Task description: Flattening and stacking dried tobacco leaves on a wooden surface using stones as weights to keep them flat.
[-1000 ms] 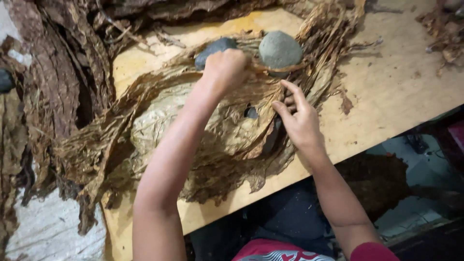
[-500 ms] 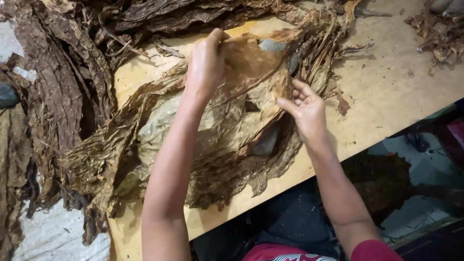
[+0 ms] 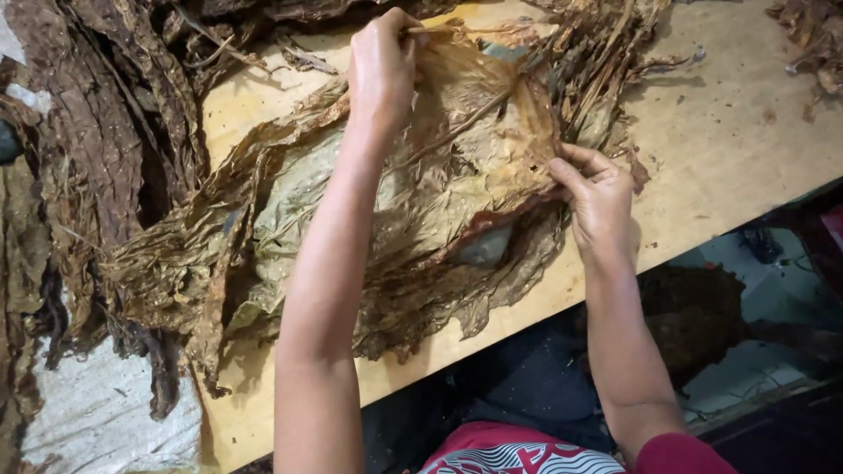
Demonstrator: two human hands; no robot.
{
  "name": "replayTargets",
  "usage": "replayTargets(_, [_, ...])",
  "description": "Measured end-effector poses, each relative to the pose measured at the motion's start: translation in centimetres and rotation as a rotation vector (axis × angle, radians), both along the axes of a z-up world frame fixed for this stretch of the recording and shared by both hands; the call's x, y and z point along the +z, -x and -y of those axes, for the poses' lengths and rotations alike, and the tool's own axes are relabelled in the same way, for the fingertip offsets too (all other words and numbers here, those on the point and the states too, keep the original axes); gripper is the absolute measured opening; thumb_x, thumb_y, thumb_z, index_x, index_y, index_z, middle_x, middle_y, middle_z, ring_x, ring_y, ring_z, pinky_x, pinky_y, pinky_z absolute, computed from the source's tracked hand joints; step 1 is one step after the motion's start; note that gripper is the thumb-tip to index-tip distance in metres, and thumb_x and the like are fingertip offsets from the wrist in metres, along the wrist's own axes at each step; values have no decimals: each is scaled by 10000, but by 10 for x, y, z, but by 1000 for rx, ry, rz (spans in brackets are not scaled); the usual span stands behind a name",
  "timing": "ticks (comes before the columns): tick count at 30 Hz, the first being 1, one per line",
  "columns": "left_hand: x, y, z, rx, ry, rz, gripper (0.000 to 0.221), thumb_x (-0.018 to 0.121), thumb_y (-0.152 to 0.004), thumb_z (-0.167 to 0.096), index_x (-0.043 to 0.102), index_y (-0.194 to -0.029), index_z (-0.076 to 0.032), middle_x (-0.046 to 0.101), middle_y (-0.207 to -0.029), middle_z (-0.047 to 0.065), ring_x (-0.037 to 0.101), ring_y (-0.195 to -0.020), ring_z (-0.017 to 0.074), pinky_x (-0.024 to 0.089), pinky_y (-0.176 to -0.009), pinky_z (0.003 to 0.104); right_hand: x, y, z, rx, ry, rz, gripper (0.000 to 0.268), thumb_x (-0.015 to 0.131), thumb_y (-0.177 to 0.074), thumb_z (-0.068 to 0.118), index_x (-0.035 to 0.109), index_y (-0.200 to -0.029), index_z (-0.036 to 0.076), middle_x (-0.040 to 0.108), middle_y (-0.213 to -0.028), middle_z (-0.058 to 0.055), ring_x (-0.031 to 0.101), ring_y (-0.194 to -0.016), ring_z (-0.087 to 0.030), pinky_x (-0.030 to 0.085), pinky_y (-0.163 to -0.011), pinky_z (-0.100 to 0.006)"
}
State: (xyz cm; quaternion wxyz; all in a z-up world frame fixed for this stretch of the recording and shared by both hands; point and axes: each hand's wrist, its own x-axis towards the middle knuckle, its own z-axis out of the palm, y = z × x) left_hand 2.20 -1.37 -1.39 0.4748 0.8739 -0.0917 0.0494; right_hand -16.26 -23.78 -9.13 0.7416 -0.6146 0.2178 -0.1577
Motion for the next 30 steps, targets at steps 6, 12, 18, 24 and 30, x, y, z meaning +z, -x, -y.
replayTargets(6, [8,36,29,119,90,112,234,332,-1051,104,498,-1198,32,478,-1244,215,816,-657,171,738,-423,218,14,0,-8,-3,140,-33,275,824,-893,13,770,-1153,85,798,-1059,-38,762,-931,-113,667,-871,-213])
replayTargets(12, [-49,68,45,-135,-242,298,132,530,-989,80,602,-1050,-13,618,-1001,108,535,-853,199,536,-738,285,31,3,-17,43,205,-119,293,818,-910,70,755,-1193,114,803,-1109,-11,760,-917,-67,653,-843,-184])
replayTargets(18, [-68,74,37,-449,-559,-81,899,398,-1100,-664,-94,-1681,-186,171,-1699,360,253,-1520,564,226,-1249,609,48,18,-27,86,256,15,287,785,-912,75,747,-1195,87,784,-1197,-59,753,-1136,-174,631,-1063,-316])
replayTargets(24, [-84,72,29,-490,-521,-68,1037,266,-985,-860,-282,-1620,-250,126,-1667,455,343,-1468,601,252,-1221,640,59,11,-17,502,642,188,355,748,-977,-30,687,-1327,-33,719,-1087,-103,687,-948,-162,665,-943,-207])
replayTargets(30, [-74,75,30,-512,-535,-92,1199,311,-901,-930,-298,-1609,-178,108,-1692,405,222,-1551,546,156,-1275,597,77,-49,9,469,925,92,199,509,-1018,-132,562,-1101,41,541,-1027,-96,527,-866,-182,514,-789,-304])
